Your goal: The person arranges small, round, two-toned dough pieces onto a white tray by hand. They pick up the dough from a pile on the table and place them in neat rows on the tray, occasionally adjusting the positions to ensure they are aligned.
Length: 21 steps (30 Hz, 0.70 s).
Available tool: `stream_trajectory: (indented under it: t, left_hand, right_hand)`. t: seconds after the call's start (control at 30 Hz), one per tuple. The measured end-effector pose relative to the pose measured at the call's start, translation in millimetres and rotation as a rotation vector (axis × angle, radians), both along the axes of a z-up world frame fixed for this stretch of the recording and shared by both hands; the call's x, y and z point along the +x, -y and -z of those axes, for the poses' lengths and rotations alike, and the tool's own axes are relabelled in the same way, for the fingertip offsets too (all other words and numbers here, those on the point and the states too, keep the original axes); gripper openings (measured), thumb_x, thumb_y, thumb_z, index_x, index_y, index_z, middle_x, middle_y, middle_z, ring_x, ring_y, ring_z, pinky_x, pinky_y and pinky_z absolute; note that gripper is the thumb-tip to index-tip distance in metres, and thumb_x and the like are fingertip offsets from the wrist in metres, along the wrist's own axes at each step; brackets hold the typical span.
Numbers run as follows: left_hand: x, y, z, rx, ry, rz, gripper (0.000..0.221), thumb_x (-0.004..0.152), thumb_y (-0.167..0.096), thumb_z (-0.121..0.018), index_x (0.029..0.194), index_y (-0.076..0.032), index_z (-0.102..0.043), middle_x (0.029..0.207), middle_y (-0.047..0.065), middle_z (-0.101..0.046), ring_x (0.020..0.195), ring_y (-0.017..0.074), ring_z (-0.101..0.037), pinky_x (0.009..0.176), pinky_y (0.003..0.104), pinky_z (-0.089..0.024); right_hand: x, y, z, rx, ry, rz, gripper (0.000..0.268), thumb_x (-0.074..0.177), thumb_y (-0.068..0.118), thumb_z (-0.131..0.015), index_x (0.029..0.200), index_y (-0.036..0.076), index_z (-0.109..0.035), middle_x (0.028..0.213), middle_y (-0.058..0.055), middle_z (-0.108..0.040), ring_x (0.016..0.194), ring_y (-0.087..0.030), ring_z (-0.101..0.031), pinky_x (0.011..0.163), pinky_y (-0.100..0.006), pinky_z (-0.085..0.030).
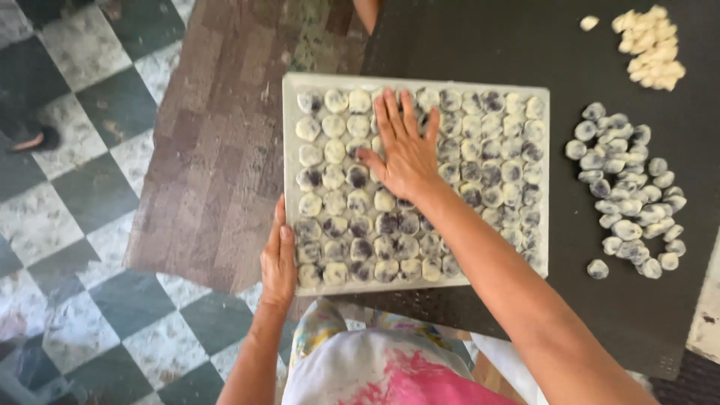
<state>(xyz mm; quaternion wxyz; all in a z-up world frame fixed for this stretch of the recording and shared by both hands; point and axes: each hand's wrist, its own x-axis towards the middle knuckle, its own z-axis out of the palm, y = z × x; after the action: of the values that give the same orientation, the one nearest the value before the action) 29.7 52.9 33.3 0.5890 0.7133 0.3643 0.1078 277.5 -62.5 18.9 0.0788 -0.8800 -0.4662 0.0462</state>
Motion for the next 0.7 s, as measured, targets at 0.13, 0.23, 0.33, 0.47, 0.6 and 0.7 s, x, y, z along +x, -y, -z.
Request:
stream_trajectory:
  t: [0.13, 0.23, 0.33, 0.47, 0.6, 0.7]
  left_hand:
    - [-9, 1, 14, -0.013, -0.008, -0.017, 0.050, 0.104, -0.036, -0.030, 0.150, -0.021, -0.039, 0.148, 0.011, -0.045, 0.138, 0.0312, -0.037, 0.115, 0.044, -0.030]
    - [-5, 0, 12, -0.010, 0.014, -0.021, 0.050, 0.104, -0.036, -0.030, 0.151, -0.021, -0.038, 0.148, 0.010, -0.045, 0.138, 0.0313, -0.037, 0.115, 0.044, -0.030]
    - [-10, 2, 15, 0.017, 0.021, 0.001, 0.049, 0.105, -0.035, -0.030, 0.151, -0.019, -0.037, 0.148, 0.011, -0.045, 0.138, 0.0320, -0.037, 0.116, 0.044, -0.030]
    - [-10, 1, 24, 0.028, 0.035, 0.003, 0.049, 0.105, -0.034, -0.029, 0.151, -0.018, -0.036, 0.148, 0.013, -0.045, 0.138, 0.0338, -0.036, 0.116, 0.045, -0.029]
    - [-9, 4, 19, 0.038, 0.065, 0.017, 0.049, 0.105, -0.034, -0.029, 0.151, -0.017, -0.036, 0.147, 0.016, -0.046, 0.138, 0.0351, -0.037, 0.116, 0.046, -0.029]
    - [-6, 4, 16, 0.036, 0.077, 0.017, 0.051, 0.105, -0.036, -0.028, 0.151, -0.014, -0.037, 0.149, 0.018, -0.042, 0.138, 0.0372, -0.034, 0.116, 0.048, -0.028]
  right_hand:
    - [-50, 24, 1, 0.022, 0.007, -0.007, 0.093, 0.096, 0.070, -0.026, 0.158, 0.004, -0.005, 0.163, -0.020, -0.003, 0.149, -0.037, 0.004, 0.108, -0.067, 0.011]
    - [-61, 30, 12, 0.048, 0.009, 0.005, 0.097, 0.094, 0.073, -0.027, 0.158, 0.003, -0.005, 0.163, -0.020, 0.000, 0.149, -0.036, 0.006, 0.109, -0.064, 0.014]
    - [-73, 39, -4, 0.028, 0.021, 0.001, 0.095, 0.095, 0.072, -0.025, 0.157, 0.003, -0.006, 0.163, -0.019, 0.000, 0.149, -0.036, 0.006, 0.108, -0.065, 0.016]
    - [-118, 58, -1, 0.001, 0.014, -0.003, 0.096, 0.093, 0.074, -0.020, 0.157, 0.003, -0.007, 0.162, -0.021, -0.004, 0.149, -0.037, 0.001, 0.110, -0.064, 0.016]
    - [-120, 59, 0, -0.006, 0.064, 0.025, 0.100, 0.091, 0.075, -0.027, 0.157, 0.003, -0.007, 0.162, -0.022, -0.001, 0.149, -0.038, 0.003, 0.109, -0.067, 0.013]
    - [-129, 65, -7, 0.035, 0.033, 0.004, 0.100, 0.089, 0.076, -0.021, 0.156, 0.002, -0.010, 0.162, -0.022, -0.009, 0.150, -0.037, -0.003, 0.111, -0.066, 0.012]
